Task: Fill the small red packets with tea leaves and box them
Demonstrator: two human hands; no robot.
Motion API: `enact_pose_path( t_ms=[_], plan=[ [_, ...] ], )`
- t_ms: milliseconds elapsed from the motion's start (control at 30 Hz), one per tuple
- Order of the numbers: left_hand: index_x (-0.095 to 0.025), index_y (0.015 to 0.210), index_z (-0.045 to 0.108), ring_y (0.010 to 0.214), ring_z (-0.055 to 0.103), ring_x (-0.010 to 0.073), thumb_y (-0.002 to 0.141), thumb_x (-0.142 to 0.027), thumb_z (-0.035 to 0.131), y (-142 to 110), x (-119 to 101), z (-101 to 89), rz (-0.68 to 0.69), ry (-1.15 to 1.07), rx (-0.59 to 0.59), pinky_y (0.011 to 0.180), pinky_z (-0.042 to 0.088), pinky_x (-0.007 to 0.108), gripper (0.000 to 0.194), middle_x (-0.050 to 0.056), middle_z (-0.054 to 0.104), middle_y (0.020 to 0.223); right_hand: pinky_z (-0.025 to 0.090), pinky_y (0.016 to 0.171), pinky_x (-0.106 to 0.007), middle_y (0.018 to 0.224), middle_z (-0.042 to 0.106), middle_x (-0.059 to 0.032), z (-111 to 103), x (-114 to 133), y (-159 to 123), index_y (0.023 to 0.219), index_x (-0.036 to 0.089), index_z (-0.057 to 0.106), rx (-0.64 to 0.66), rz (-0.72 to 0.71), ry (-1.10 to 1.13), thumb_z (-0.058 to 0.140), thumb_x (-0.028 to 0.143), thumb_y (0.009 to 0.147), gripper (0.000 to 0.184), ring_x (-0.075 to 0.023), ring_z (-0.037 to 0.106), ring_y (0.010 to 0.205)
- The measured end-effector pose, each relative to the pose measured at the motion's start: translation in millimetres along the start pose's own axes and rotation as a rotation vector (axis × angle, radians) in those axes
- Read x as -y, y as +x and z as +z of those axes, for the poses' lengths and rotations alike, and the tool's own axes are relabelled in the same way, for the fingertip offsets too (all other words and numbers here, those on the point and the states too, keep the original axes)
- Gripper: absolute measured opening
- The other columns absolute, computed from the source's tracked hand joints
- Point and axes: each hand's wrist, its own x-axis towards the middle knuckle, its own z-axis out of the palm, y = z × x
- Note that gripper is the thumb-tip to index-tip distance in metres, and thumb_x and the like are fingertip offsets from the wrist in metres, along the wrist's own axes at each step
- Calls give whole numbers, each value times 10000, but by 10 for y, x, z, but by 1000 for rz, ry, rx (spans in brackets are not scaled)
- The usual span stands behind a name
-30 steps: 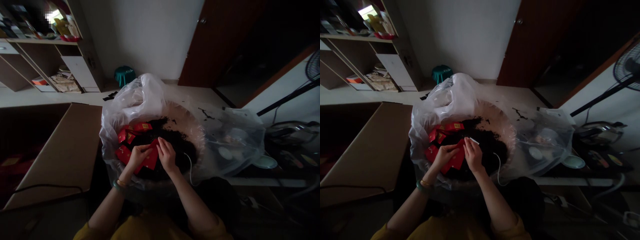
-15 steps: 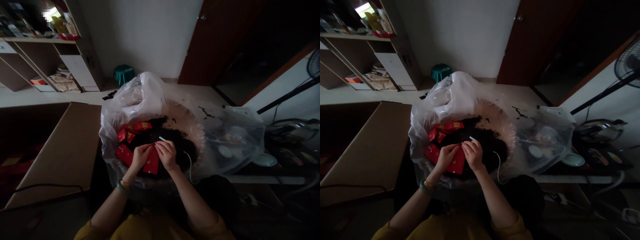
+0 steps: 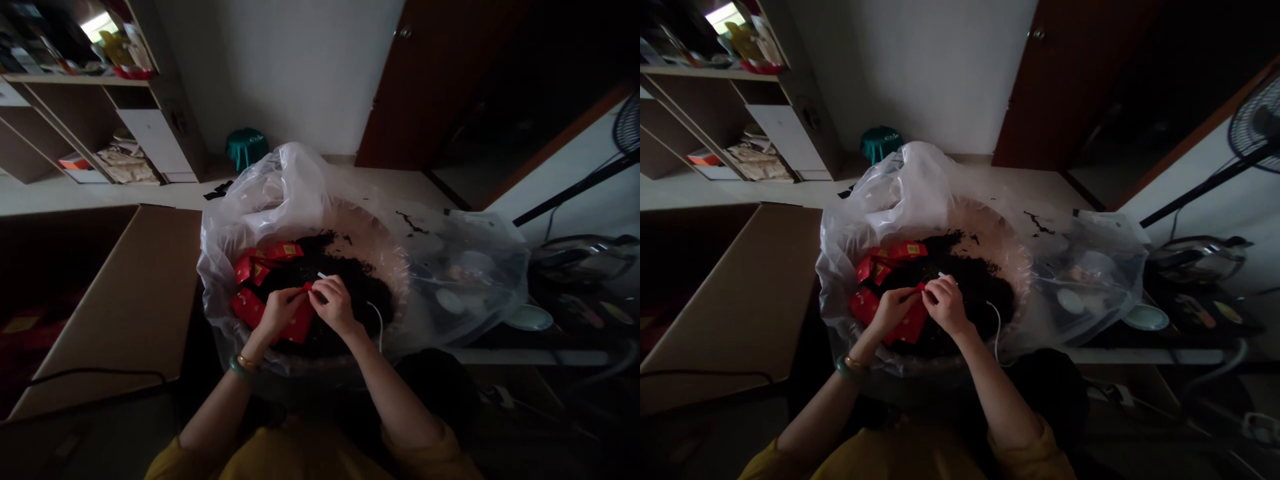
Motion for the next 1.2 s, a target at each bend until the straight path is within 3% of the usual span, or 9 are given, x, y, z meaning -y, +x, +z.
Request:
enact_pose_path(
  t_ms=[233, 333, 433, 633, 767, 867, 1000, 1100, 1200],
  plan=[
    [-145, 1044, 728, 760, 663, 178, 748, -393, 640, 68, 163, -120, -101, -178, 99, 716, 525, 261, 397, 49, 758, 889, 544, 641, -274, 761, 661, -32, -43, -69, -88, 799, 198, 625, 103, 309, 199, 591, 249, 810, 63, -154, 648, 664],
    [-146, 1029, 734, 703, 644, 162, 737, -425, 662, 57, 157, -101, -110, -219, 169, 681, 519, 257, 410, 34, 754, 843, 549, 706, -303, 804, 685, -53, -37, -79, -110, 819, 196, 662, 139, 322, 191, 650, 325, 794, 131, -181, 666, 721],
    [-137, 986, 746, 623, 618, 149, 733, -453, 674, 33, 99, -91, -130, -220, 252, 596, 507, 245, 411, 20, 736, 742, 536, 726, -340, 715, 677, -54, -38, -114, -117, 724, 202, 667, 179, 266, 100, 689, 365, 772, 171, -214, 647, 723],
    [-132, 1133, 681, 729, 675, 190, 609, -479, 781, 23, 62, -142, -262, -488, 34, 693, 556, 304, 636, 73, 748, 858, 524, 726, -376, 713, 686, -59, -57, -146, -186, 792, 206, 701, 120, 449, 117, 615, 417, 815, 229, -226, 635, 706],
    [-114, 964, 743, 741, 683, 202, 590, -549, 768, 2, 106, -106, -316, -602, -30, 722, 568, 340, 575, 96, 749, 874, 518, 838, -390, 890, 734, -58, -66, -43, -195, 891, 209, 721, 378, 529, 493, 678, 451, 755, 281, -240, 669, 861],
    [-120, 916, 755, 722, 675, 185, 619, -539, 750, -20, 128, -75, -269, -516, -30, 697, 555, 298, 514, 76, 752, 840, 511, 870, -389, 925, 737, -50, -72, -15, -170, 971, 198, 713, 511, 642, 672, 620, 522, 792, 382, -233, 671, 902],
    [-126, 970, 741, 692, 664, 163, 689, -549, 682, -34, 144, -87, -275, -448, 18, 621, 528, 246, 511, 61, 749, 835, 503, 866, -411, 812, 735, -60, -71, -75, -149, 887, 156, 722, 504, 810, 625, 456, 621, 861, 536, -236, 672, 830],
    [-128, 1006, 723, 679, 664, 165, 715, -586, 633, -17, 142, -127, -323, -458, 60, 607, 534, 259, 551, 60, 743, 851, 489, 903, -417, 825, 736, -53, -62, -82, -169, 919, 165, 723, 527, 818, 715, 489, 651, 830, 547, -232, 672, 843],
    [-130, 1002, 719, 751, 676, 189, 749, -591, 593, 21, 141, -166, -284, -396, 91, 682, 545, 289, 540, 73, 741, 903, 497, 904, -419, 878, 740, -52, -55, -37, -195, 980, 183, 718, 483, 850, 819, 542, 647, 803, 526, -228, 678, 857]
  ],
)
